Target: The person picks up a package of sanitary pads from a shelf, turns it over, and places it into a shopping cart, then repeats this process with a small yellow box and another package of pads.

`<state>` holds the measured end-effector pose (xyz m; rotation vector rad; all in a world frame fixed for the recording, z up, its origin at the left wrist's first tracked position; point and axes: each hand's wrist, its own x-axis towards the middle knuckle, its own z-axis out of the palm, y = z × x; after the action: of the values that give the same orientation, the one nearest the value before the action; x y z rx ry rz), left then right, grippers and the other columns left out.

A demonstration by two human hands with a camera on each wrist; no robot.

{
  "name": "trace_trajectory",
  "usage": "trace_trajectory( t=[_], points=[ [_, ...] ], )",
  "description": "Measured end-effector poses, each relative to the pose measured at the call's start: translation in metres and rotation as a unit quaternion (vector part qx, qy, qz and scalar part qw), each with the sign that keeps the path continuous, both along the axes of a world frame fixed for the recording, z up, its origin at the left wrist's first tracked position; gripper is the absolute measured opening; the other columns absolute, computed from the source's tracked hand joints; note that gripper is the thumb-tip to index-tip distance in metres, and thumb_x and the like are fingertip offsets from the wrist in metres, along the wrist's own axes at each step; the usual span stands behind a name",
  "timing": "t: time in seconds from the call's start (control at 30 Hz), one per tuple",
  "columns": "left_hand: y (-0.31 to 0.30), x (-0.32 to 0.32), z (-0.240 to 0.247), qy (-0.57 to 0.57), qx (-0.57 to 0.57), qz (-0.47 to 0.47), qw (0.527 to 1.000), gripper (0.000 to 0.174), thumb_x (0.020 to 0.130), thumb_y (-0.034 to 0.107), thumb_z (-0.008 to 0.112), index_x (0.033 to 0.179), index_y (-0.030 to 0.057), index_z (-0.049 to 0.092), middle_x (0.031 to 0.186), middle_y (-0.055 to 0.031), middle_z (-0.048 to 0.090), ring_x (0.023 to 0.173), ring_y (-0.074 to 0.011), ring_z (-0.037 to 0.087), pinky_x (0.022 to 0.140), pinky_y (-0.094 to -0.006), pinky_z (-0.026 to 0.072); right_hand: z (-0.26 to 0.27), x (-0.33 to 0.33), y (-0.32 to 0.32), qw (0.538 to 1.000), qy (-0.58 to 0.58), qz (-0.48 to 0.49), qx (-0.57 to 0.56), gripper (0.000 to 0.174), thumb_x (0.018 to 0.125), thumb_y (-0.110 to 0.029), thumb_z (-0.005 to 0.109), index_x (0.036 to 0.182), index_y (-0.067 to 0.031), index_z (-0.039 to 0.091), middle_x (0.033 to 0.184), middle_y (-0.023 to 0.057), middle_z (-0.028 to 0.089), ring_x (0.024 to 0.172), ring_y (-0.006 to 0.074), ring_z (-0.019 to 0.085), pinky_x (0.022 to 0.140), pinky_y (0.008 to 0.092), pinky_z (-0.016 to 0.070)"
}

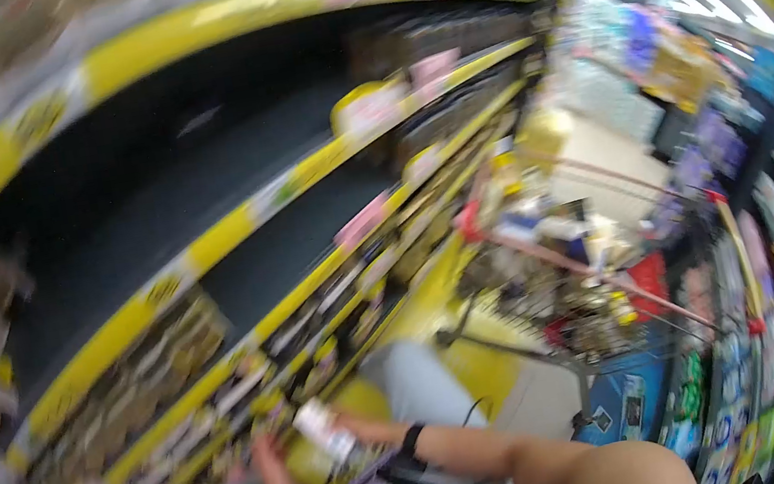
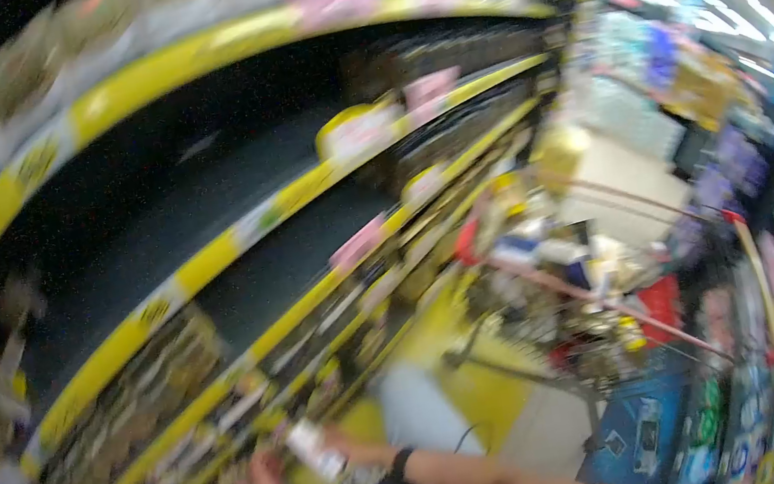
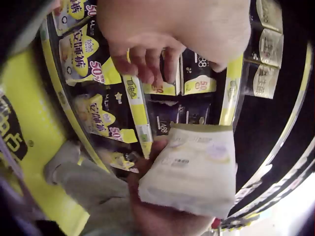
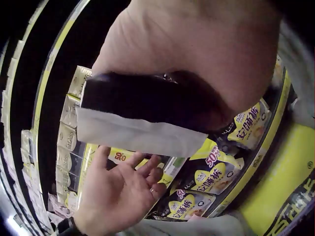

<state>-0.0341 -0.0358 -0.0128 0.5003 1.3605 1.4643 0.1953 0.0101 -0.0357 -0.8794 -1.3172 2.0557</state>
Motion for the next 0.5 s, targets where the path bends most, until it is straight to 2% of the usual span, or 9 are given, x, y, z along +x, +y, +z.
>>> trace_trajectory(
  t=[0.03,0.07,0.1,0.13,0.17,0.23,0.27,0.37,0.5],
  points=[
    [-0.005,0.0,0.0,0.027,-0.031,-0.082,0.996,0.037,0.098,0.043,0.048,0.105,0.0089,0.059,0.1,-0.0016,0.06,0.088,-0.0129,0.054,0.076,-0.0302,0.0446,0.007,-0.002,0.007,1.0,0.003,-0.023,-0.011,0.042,0.093,-0.027,0.061,0.127,-0.0033,0.05,0.106,0.0022,0.063,0.091,0.0117,0.06,0.08,0.0274,0.0499],
    [-0.007,0.009,0.012,0.043,-0.037,-0.126,0.99,0.042,0.099,0.045,0.046,0.112,0.0071,0.058,0.111,-0.0032,0.06,0.094,-0.0136,0.055,0.082,-0.0306,0.0451,-0.019,-0.005,0.006,0.997,0.005,-0.069,-0.045,0.045,0.092,-0.025,0.064,0.127,-0.0015,0.05,0.112,0.0046,0.062,0.098,0.0141,0.059,0.085,0.0294,0.0493],
    [-0.009,0.011,-0.001,0.105,-0.016,-0.183,0.977,0.046,0.1,0.046,0.045,0.119,0.0063,0.056,0.119,-0.0047,0.06,0.1,-0.0152,0.056,0.085,-0.0306,0.0448,-0.026,-0.006,0.006,0.997,-0.037,-0.066,0.002,0.051,0.091,-0.025,0.064,0.131,0.0003,0.045,0.117,0.0076,0.059,0.104,0.0162,0.057,0.089,0.0304,0.0473],
    [-0.018,0.032,0.069,0.147,-0.039,-0.179,0.972,0.043,0.101,0.043,0.045,0.12,0.0058,0.055,0.115,-0.0056,0.06,0.102,-0.0168,0.055,0.087,-0.0313,0.0445,-0.03,-0.007,0.006,0.994,-0.079,-0.063,0.049,0.057,0.091,-0.025,0.065,0.134,0.0022,0.04,0.123,0.0106,0.056,0.11,0.0183,0.054,0.093,0.0313,0.0452],
    [-0.018,0.028,0.044,0.076,-0.004,-0.244,0.967,0.039,0.101,0.04,0.047,0.12,0.006,0.054,0.112,-0.0049,0.058,0.102,-0.016,0.055,0.088,-0.0301,0.0442,0.019,-0.004,0.002,0.995,-0.082,-0.043,0.038,0.061,0.091,-0.025,0.064,0.137,0.0035,0.036,0.126,0.0126,0.054,0.114,0.0196,0.052,0.096,0.0314,0.0432],
    [-0.019,0.033,0.048,0.116,0.025,-0.242,0.963,0.038,0.101,0.039,0.049,0.121,0.0068,0.049,0.104,-0.0027,0.058,0.094,-0.0109,0.055,0.075,-0.0264,0.0452,0.054,-0.01,-0.001,0.997,-0.074,-0.018,0.031,0.065,0.092,-0.028,0.062,0.139,0.0049,0.031,0.128,0.0145,0.052,0.118,0.0194,0.049,0.099,0.0306,0.0404],
    [-0.018,0.034,0.043,0.097,0.039,-0.244,0.964,0.036,0.101,0.039,0.048,0.117,0.0071,0.049,0.099,-0.0012,0.058,0.089,-0.0105,0.056,0.072,-0.0256,0.0445,0.036,-0.008,0.001,0.996,-0.081,-0.011,0.037,0.065,0.093,-0.03,0.061,0.138,0.0059,0.032,0.127,0.0151,0.053,0.118,0.0198,0.049,0.1,0.0307,0.0396],
    [-0.016,0.03,0.029,0.065,0.018,-0.244,0.967,0.035,0.101,0.04,0.047,0.113,0.0066,0.049,0.095,-0.0017,0.057,0.084,-0.0108,0.056,0.071,-0.0251,0.0438,0.055,-0.008,0.0,0.995,-0.1,0.015,0.004,0.065,0.093,-0.035,0.061,0.136,0.0058,0.034,0.124,0.0155,0.054,0.116,0.0193,0.052,0.099,0.0309,0.0405],
    [-0.016,0.035,0.035,0.129,0.025,-0.241,0.962,0.045,0.092,0.037,0.065,0.116,0.0028,0.05,0.1,-0.0048,0.057,0.086,-0.0123,0.056,0.075,-0.0271,0.0462,0.034,-0.002,0.004,0.99,-0.124,0.054,0.05,0.066,0.092,-0.037,0.064,0.135,0.0044,0.037,0.127,0.0162,0.053,0.115,0.021,0.051,0.099,0.0339,0.0415]
  ],
)
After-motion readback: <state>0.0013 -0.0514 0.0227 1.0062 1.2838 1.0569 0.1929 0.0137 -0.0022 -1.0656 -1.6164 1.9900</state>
